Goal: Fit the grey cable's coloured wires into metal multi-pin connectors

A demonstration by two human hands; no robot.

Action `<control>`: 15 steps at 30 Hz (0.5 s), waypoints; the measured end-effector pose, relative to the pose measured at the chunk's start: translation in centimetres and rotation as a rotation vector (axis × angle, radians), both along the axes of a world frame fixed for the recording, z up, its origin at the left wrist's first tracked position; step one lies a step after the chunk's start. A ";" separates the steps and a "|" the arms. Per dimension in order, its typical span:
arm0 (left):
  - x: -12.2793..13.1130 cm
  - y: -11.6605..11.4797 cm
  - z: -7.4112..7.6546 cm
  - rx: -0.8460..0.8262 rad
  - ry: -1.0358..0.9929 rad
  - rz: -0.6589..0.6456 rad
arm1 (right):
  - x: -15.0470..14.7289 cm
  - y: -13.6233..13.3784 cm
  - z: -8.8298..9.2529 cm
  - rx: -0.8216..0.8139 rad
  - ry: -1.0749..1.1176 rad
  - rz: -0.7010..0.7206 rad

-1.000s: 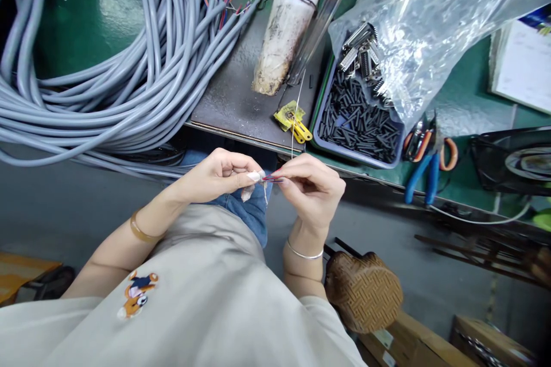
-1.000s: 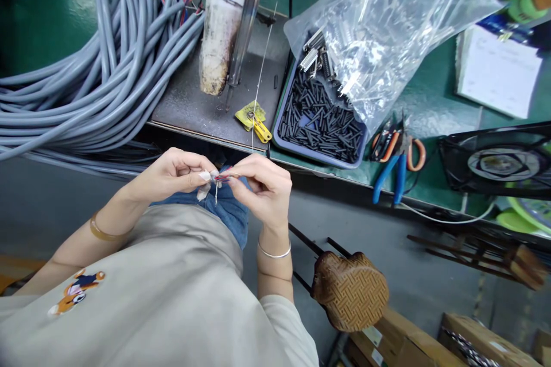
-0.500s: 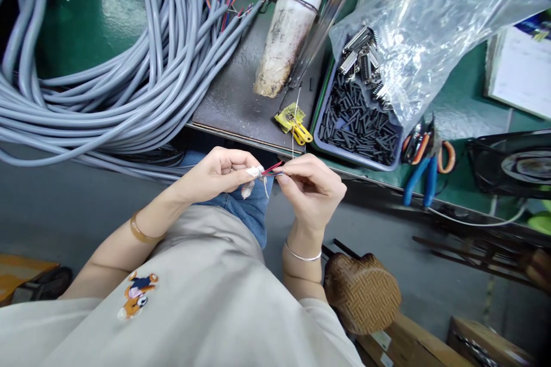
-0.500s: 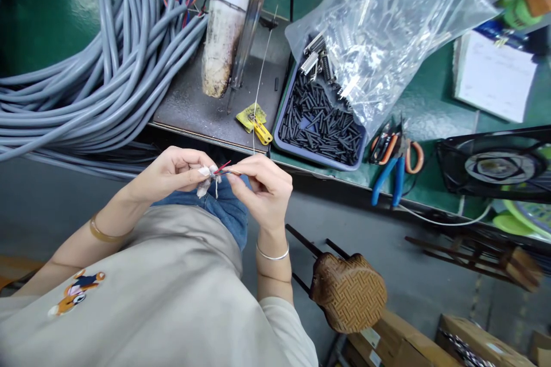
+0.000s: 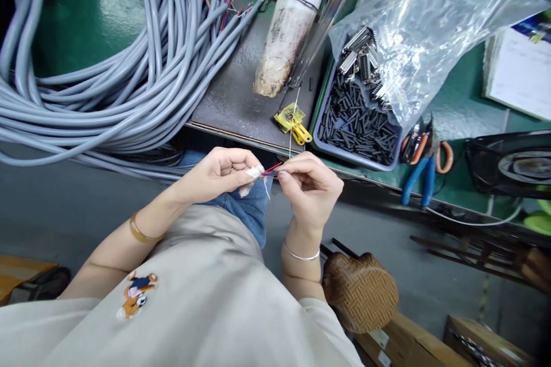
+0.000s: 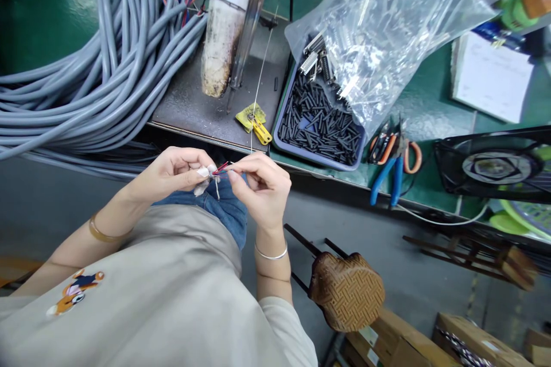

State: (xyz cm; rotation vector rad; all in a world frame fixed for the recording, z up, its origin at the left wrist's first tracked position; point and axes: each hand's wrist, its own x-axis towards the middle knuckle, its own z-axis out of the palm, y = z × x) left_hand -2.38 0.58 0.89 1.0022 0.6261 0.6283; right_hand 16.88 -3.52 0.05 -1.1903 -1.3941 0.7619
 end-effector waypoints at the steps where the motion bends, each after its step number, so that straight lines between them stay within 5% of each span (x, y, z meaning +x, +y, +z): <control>1: 0.1 -0.1 0.0 0.004 -0.002 0.019 | -0.2 0.0 -0.2 -0.027 0.046 -0.004; 6: 0.9 -0.6 0.4 0.088 0.069 0.178 | -1.3 -0.3 -0.8 -0.134 0.110 -0.040; 15: 2.4 -1.2 1.1 0.482 0.210 0.386 | -1.6 -0.6 0.0 -0.118 0.096 -0.140</control>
